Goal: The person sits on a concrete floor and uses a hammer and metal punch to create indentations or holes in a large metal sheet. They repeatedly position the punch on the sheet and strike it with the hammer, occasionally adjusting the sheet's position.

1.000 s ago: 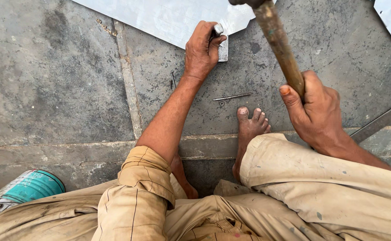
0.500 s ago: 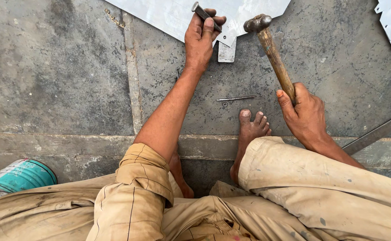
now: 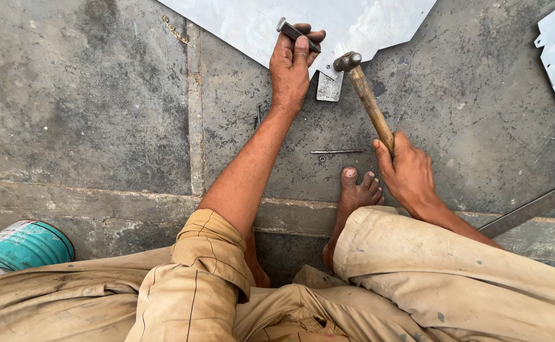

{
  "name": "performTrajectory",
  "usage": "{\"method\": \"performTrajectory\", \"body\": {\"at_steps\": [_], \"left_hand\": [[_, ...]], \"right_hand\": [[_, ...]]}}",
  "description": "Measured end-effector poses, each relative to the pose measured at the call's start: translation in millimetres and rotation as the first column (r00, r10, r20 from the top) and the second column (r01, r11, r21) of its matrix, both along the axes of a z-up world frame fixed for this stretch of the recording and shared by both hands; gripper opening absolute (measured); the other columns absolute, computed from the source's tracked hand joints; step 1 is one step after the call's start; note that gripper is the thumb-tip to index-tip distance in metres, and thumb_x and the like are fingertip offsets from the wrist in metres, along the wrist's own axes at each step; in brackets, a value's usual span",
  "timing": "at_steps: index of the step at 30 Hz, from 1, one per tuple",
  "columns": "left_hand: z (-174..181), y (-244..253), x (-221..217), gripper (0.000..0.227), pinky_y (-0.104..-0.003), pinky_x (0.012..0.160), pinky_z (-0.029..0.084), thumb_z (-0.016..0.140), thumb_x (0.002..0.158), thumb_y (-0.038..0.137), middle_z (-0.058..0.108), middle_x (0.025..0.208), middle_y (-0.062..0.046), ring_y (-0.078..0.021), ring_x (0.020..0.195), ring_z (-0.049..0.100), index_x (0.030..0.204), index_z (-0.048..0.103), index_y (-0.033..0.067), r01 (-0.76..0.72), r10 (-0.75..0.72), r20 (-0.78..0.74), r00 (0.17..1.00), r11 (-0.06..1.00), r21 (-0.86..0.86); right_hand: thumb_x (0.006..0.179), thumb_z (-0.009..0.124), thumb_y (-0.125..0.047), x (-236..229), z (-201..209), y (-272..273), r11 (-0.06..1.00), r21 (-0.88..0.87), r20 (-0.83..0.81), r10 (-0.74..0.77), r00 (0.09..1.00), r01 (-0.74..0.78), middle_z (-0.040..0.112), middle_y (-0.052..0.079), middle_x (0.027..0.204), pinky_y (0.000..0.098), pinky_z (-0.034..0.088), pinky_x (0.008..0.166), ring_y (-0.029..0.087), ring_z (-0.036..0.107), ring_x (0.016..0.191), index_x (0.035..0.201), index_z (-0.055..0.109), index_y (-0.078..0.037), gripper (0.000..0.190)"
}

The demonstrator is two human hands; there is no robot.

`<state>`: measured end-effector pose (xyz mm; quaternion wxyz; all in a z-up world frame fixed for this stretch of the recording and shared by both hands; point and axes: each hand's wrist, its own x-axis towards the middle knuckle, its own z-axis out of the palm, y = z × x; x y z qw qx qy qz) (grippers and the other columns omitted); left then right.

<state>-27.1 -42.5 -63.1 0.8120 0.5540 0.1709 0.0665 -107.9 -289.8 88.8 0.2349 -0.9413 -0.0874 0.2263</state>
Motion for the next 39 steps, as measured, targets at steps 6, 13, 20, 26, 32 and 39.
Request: {"method": "performTrajectory", "body": {"at_steps": [6, 13, 20, 26, 32, 39], "left_hand": [[8, 0, 2, 0.028, -0.039, 0.105, 0.059, 0.048, 0.11, 0.02, 0.073, 0.121, -0.014, -0.0237, 0.125, 0.068, 0.132, 0.054, 0.003, 0.025, -0.022, -0.069, 0.997, 0.999, 0.046], [19, 0, 2, 0.028, -0.038, 0.103, 0.06, 0.047, 0.11, 0.018, 0.073, 0.119, -0.014, -0.0233, 0.121, 0.069, 0.131, 0.054, 0.0023, 0.022, -0.015, -0.108, 0.994, 0.998, 0.066], [26, 5, 7, 0.026, -0.039, 0.104, 0.061, 0.046, 0.111, 0.015, 0.072, 0.12, -0.017, -0.0246, 0.122, 0.068, 0.131, 0.053, -0.0004, 0.036, -0.034, -0.097, 0.995, 0.999, 0.018], [54, 51, 10, 0.024, -0.039, 0.082, 0.069, 0.054, 0.097, 0.012, 0.067, 0.087, -0.008, -0.0233, 0.082, 0.074, 0.116, 0.059, -0.0019, -0.004, -0.049, -0.211, 0.976, 0.97, -0.244], [88, 86, -20, 0.025, -0.036, 0.042, 0.047, 0.068, 0.089, 0.025, 0.047, 0.063, 0.003, -0.0135, 0.05, 0.049, 0.087, 0.064, 0.0009, -0.156, 0.384, -0.557, 0.736, 0.898, 0.412], [111, 60, -35, 0.038, -0.032, 0.052, 0.046, 0.065, 0.094, 0.037, 0.073, 0.075, -0.014, -0.0174, 0.058, 0.063, 0.08, 0.072, 0.002, 0.06, 0.463, -0.712, 0.528, 0.816, 0.575]], "right_hand": [[0.111, 0.058, -0.036, 3, 57, -7, 0.938, 0.325, 0.111, -0.163, 0.98, 0.119, 0.054, 0.005, 0.064, 0.035, 0.041, 0.047, 0.016, 0.051, 0.053, 0.092, 0.051, -0.005, 0.038], [0.113, 0.051, -0.029, 10, 36, -4, 0.725, 0.67, 0.35, -0.12, 0.929, -0.159, 0.05, 0.007, 0.064, 0.0321, 0.038, 0.044, 0.015, 0.046, 0.054, 0.082, 0.049, -0.011, 0.035], [0.105, 0.06, -0.041, -58, -49, -44, 0.951, 0.077, -0.25, -0.273, 0.929, 0.3, 0.059, 0.02, 0.064, 0.0497, 0.047, 0.054, 0.039, 0.059, 0.062, 0.091, 0.061, 0.0, 0.044], [0.103, 0.071, -0.036, -59, -27, -78, 0.993, -0.048, 0.196, -0.092, 0.976, 0.104, 0.064, 0.019, 0.098, 0.0474, 0.049, 0.074, 0.037, 0.064, 0.089, 0.106, 0.069, -0.002, 0.034], [0.096, 0.071, -0.011, -17, -36, 9, 0.879, 0.257, 0.321, 0.313, 0.894, -0.401, 0.068, 0.015, 0.112, 0.0423, 0.055, 0.088, 0.029, 0.065, 0.101, 0.115, 0.071, -0.002, 0.021], [0.085, 0.059, -0.011, 0, -51, 152, 0.665, 0.085, 0.555, 0.586, 0.59, -0.742, 0.058, 0.013, 0.136, 0.0499, 0.038, 0.112, 0.031, 0.045, 0.136, 0.128, 0.065, -0.005, 0.044]]}}
